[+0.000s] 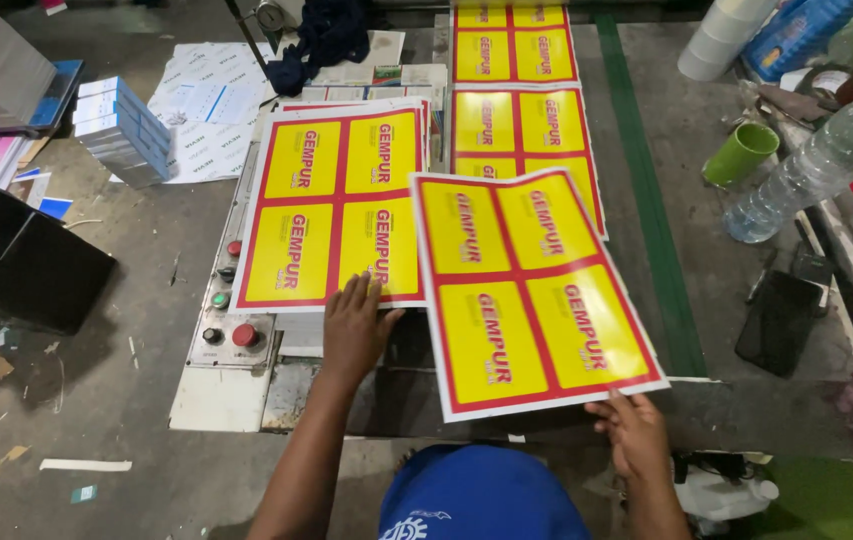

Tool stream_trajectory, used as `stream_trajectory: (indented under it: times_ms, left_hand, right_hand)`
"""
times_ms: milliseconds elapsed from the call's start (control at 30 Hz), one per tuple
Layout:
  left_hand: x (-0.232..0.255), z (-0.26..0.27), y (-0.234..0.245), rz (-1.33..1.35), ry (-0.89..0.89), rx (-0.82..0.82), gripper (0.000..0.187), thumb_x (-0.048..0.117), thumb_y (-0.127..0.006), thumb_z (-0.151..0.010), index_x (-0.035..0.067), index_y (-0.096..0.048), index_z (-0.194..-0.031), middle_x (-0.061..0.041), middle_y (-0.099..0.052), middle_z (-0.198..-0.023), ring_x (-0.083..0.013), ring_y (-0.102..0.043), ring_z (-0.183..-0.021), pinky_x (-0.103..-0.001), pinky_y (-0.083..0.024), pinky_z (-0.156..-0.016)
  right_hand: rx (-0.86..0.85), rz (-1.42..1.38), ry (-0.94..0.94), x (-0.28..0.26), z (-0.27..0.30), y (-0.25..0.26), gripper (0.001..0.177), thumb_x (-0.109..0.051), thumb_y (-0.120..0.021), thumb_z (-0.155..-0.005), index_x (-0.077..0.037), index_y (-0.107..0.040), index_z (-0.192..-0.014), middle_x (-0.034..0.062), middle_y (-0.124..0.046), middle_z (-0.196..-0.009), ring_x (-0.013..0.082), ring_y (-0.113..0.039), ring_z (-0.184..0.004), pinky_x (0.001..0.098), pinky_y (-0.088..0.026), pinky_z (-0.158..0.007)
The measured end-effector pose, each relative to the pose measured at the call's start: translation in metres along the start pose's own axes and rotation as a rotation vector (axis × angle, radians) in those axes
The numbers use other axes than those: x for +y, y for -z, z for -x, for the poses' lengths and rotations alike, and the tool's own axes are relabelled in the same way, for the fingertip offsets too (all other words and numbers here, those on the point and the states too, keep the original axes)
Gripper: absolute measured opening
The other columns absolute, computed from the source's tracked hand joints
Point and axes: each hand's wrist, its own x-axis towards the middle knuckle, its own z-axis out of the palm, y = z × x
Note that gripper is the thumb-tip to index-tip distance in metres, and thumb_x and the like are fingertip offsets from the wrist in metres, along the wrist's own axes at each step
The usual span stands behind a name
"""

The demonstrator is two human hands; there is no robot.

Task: The person stacks yellow and red printed sheets on a table, aligning them by hand. They then lift the stack, move to a different area, and place the sheets into a cardboard box.

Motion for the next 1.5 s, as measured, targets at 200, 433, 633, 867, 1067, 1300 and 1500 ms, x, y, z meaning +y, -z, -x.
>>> stream_trajectory:
  times_ms: [200, 433, 633, 867, 1067, 1300, 1500]
  left_hand:
    - [-0.005, 0.015, -0.002, -0.153, 0.001, -0.122, 0.052, 0.038, -0.068, -0.089, 0.003, -0.065, -0.126, -0.018, -0.064, -0.137, -0.0338, -0.058, -0.13, -0.054, -0.037, -0.108]
    - [-0.006, 0.005, 0.026, -0.115, -0.101, -0.105, 0.027, 0.021, -0.067, -0.092, 0.008, -0.069, -0.115, -0.011, -0.073, -0.121, -0.0294, -0.067, -0.115, -0.052, -0.043, -0.103]
    - [0.006, -0.011, 0.053, 0.037, -0.11, 0.072, 0.012, 0.012, -0.069, -0.089, 0.006, -0.069, -0.101, -0.01, -0.075, -0.094, -0.029, -0.071, -0.088, -0.043, -0.052, -0.083]
    - [0.014, -0.009, 0.051, 0.085, -0.09, 0.141, 0.011, 0.01, -0.074, -0.088, 0.005, -0.071, -0.098, -0.01, -0.074, -0.09, -0.0292, -0.07, -0.083, -0.043, -0.052, -0.079]
    - [0.022, -0.003, 0.055, 0.099, -0.07, 0.154, 0.013, 0.011, -0.074, -0.089, 0.004, -0.071, -0.1, -0.011, -0.074, -0.093, -0.0307, -0.07, -0.085, -0.044, -0.053, -0.081]
    - [0.053, 0.01, 0.044, 0.238, -0.156, 0.086, 0.023, 0.013, -0.074, -0.086, 0.004, -0.072, -0.107, -0.014, -0.074, -0.1, -0.0333, -0.069, -0.092, -0.045, -0.053, -0.084]
    - [0.108, 0.023, 0.007, 0.339, -0.341, -0.084, 0.019, 0.019, -0.072, -0.088, 0.007, -0.069, -0.103, -0.01, -0.072, -0.105, -0.0296, -0.07, -0.1, -0.045, -0.052, -0.09]
  right_hand:
    - [0.127, 0.032, -0.027, 0.003, 0.007, 0.032, 0.028, -0.017, -0.061, -0.102, -0.004, -0.061, -0.126, 0.0095, -0.072, -0.105, 0.0199, -0.073, -0.082, 0.0292, -0.049, -0.056]
    - [0.153, 0.108, -0.068, 0.013, 0.02, 0.032, 0.029, -0.019, -0.062, -0.102, -0.002, -0.061, -0.125, 0.0101, -0.073, -0.105, 0.0217, -0.073, -0.083, 0.0288, -0.05, -0.056]
    - [0.096, 0.131, -0.083, 0.014, 0.011, 0.009, 0.028, -0.019, -0.062, -0.102, -0.001, -0.062, -0.122, 0.0115, -0.073, -0.104, 0.0218, -0.074, -0.083, 0.0282, -0.05, -0.055]
    - [-0.014, 0.15, -0.025, 0.004, -0.04, -0.019, 0.025, -0.02, -0.061, -0.102, -0.002, -0.062, -0.12, 0.011, -0.073, -0.103, 0.0221, -0.074, -0.082, 0.0284, -0.051, -0.055]
    - [-0.076, 0.089, -0.073, 0.002, -0.063, -0.018, 0.034, -0.025, -0.059, -0.103, -0.003, -0.057, -0.13, 0.0146, -0.074, -0.108, 0.0225, -0.074, -0.084, 0.0315, -0.053, -0.058]
    - [-0.157, 0.138, -0.132, 0.005, -0.035, -0.037, 0.048, -0.024, -0.058, -0.1, -0.004, -0.053, -0.143, 0.0187, -0.075, -0.114, 0.0224, -0.073, -0.087, 0.0317, -0.054, -0.061]
    - [-0.484, 0.213, -0.108, -0.009, 0.0, -0.121, 0.044, -0.024, -0.06, -0.098, -0.005, -0.057, -0.137, 0.0113, -0.076, -0.114, 0.0179, -0.074, -0.087, 0.0288, -0.053, -0.061]
